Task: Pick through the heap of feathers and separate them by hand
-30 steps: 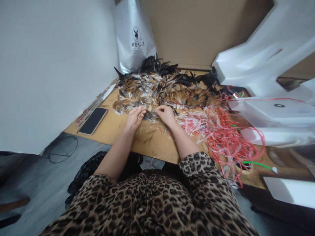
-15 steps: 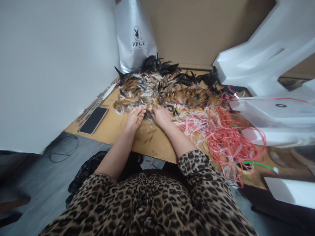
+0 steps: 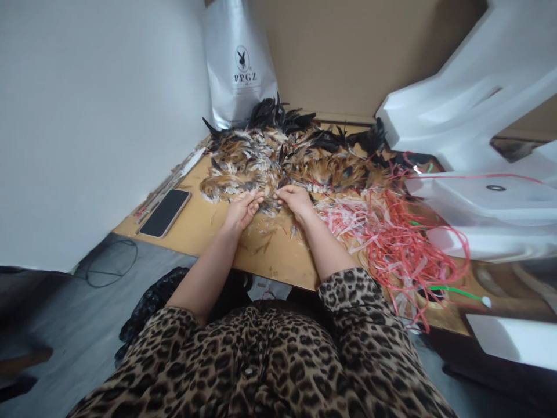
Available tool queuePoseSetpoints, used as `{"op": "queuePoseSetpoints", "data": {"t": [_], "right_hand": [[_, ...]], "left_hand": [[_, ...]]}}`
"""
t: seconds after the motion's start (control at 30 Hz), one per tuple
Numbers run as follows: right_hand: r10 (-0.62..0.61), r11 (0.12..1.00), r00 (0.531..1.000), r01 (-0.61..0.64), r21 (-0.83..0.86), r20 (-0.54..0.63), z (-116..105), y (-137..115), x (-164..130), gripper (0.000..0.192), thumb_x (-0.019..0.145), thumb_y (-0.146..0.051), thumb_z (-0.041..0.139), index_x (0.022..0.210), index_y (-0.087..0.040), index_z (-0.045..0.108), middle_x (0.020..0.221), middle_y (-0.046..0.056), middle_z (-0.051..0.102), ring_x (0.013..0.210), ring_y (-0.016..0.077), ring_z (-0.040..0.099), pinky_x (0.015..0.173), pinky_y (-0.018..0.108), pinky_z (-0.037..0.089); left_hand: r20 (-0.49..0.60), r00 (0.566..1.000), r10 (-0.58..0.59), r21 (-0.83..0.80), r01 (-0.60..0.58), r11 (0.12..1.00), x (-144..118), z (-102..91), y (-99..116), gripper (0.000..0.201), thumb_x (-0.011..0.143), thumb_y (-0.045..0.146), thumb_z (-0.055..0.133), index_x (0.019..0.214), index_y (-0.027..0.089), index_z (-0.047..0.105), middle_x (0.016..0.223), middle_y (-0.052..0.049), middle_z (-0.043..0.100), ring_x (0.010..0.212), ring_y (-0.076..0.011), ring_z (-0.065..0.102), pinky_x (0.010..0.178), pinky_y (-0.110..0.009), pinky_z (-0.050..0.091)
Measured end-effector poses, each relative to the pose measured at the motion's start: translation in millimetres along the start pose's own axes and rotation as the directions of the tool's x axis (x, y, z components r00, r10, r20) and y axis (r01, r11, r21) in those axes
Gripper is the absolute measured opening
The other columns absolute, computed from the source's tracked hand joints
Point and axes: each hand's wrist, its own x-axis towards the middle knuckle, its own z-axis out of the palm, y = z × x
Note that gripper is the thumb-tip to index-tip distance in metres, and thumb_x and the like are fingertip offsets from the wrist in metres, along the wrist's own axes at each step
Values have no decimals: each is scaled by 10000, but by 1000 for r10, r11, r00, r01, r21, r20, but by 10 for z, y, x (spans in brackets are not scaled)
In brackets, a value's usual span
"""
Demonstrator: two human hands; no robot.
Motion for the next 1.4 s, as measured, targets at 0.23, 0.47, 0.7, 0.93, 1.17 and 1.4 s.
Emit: {"op": "queuePoseSetpoints", "data": {"t": [0.23,0.47,0.7,0.93,1.17,1.4], "right_hand": [[-30,998,998,27,58,47,60,-73,-79,285,567,-430,711,640,-165,638,546,-17,588,509,85,482,524,215,362],[-203,950,979,203,-235,24,195,-104,-159,261,645,-428,645,626,-169,648,587,-8,573,589,116,490,601,250,381],[-455,762,889,418,-496,51,219,-105,-216,210,730,-328,569,673,-156,674,775,48,574,757,138,536,713,266,404],[-240,942,971,229,-245,-18,234,-91,-177,227,650,-391,638,610,-171,600,580,-22,547,560,103,458,567,240,363],[-100,993,994,96,-61,-50,217,-102,-169,360,566,-465,688,505,-176,483,459,-60,428,457,63,331,459,212,263],[-104,993,994,102,-64,-37,213,-91,-171,330,578,-431,688,510,-170,499,459,-63,426,446,58,322,452,213,245]], "left_hand": [[84,995,-55,87,48,995,-43,24,-30,101,756,188,630,808,102,627,840,-87,701,659,-77,644,573,-147,445],[75,994,-76,102,68,993,-23,28,-74,89,765,186,620,788,101,634,745,-68,690,632,-80,639,567,-154,437],[82,994,-78,72,72,995,-11,29,-103,60,772,145,600,743,97,622,647,-35,658,572,-61,614,541,-149,420],[95,994,-46,143,33,989,-50,42,-82,89,760,179,621,720,100,613,642,-32,655,542,-50,587,552,-155,426],[94,993,-75,184,57,981,-105,87,-58,77,760,180,619,762,103,613,698,-59,682,591,-75,619,562,-165,439],[113,991,-76,127,61,990,-64,49,-86,63,762,161,611,755,100,620,693,-57,679,598,-75,624,572,-165,446]]}}
